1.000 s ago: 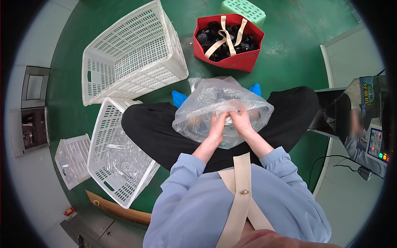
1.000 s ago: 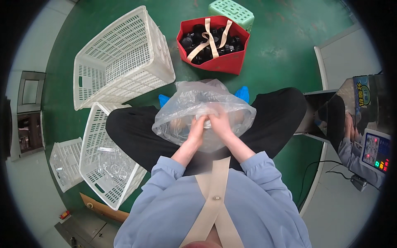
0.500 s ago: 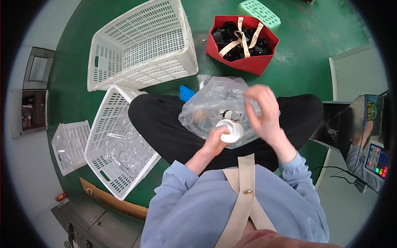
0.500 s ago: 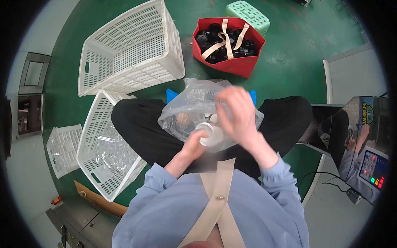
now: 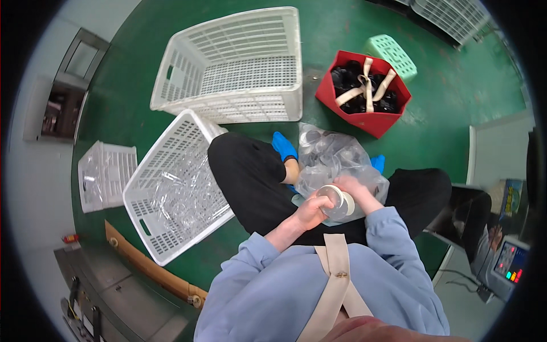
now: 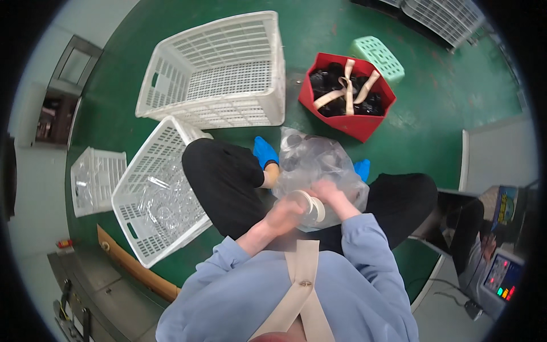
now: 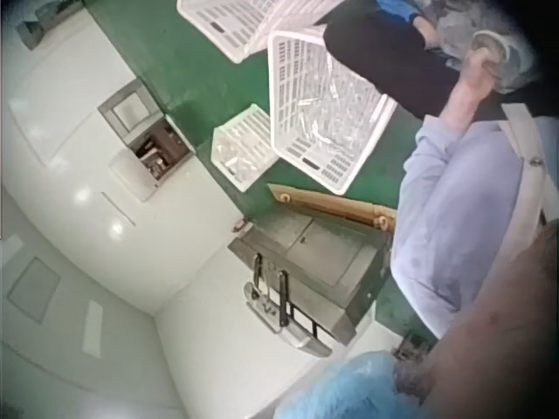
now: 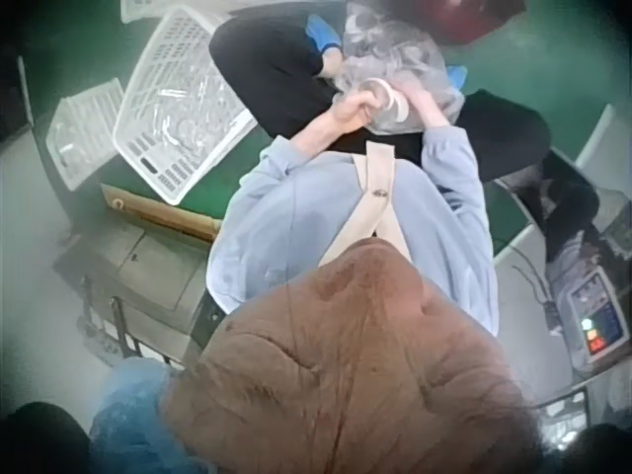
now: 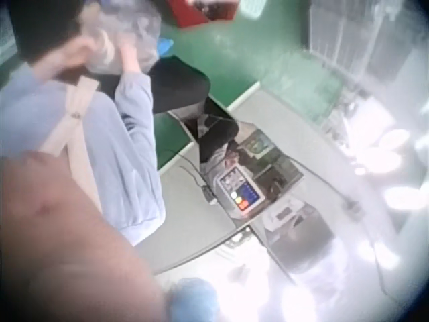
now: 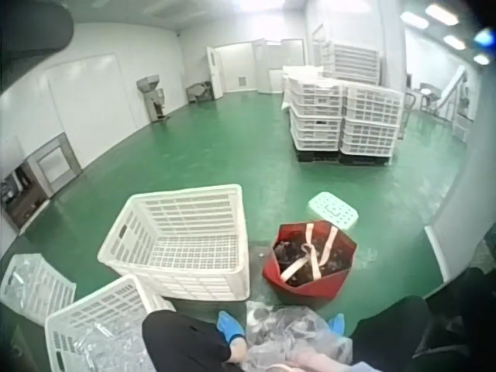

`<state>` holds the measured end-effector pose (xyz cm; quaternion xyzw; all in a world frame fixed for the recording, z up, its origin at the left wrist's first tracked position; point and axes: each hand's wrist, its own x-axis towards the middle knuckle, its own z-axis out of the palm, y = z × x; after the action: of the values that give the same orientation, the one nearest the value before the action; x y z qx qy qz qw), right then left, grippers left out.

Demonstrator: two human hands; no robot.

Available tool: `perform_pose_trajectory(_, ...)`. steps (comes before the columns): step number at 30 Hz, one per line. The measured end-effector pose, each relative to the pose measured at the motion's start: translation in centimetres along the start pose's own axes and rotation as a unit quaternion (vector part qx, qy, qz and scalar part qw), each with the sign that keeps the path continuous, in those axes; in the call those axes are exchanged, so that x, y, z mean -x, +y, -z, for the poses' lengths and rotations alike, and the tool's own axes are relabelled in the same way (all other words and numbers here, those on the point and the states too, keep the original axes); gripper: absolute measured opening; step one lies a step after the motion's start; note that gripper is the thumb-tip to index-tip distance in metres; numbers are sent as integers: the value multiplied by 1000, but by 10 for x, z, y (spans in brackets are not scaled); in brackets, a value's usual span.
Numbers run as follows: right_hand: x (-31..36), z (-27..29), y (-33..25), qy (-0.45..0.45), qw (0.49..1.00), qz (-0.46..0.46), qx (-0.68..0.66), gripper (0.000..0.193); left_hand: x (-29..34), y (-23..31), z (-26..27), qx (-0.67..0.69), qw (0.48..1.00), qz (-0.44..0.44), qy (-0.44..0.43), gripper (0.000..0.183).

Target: Insert white liners into black plastic bottle caps in a factory setting.

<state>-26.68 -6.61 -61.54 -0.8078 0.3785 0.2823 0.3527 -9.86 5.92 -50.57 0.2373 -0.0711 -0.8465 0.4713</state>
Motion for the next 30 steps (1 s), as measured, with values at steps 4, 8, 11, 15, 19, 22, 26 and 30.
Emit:
perform_pose_trajectory(4, 22, 125, -78, 344, 935, 84, 18, 39, 6, 9, 1, 27, 999, 10, 29, 51)
perform_pose_trajectory(8, -2, 205, -125, 542, 814, 182, 105, 64, 2, 9, 5, 22, 999, -7, 31, 54)
perform_pose_trajectory(11, -47, 228, -141, 528, 809, 199, 165, 69, 3, -1, 20, 22, 998, -35, 47, 55)
perform_pose_trajectory(15, -109, 243, -136, 490, 813, 213, 229, 46, 12, -9, 41, -12, 993, -64, 95, 51)
perform_pose_trajectory(19, -141, 269, -133, 460, 817, 237, 253, 34, 12, -11, 39, -83, 980, -117, 135, 47)
perform_pose_trajectory(22, -141, 301, -156, 489, 812, 220, 229, 35, 5, -6, 41, -73, 977, -158, 123, 45)
perform_pose_trajectory(26, -127, 370, -211, 550, 797, 193, 159, 42, -4, -8, 48, -121, 969, -184, 113, 43)
perform_pose_trajectory(30, -120, 424, -234, 564, 815, 129, -26, 50, -16, -19, 68, -131, 971, -167, 105, 44)
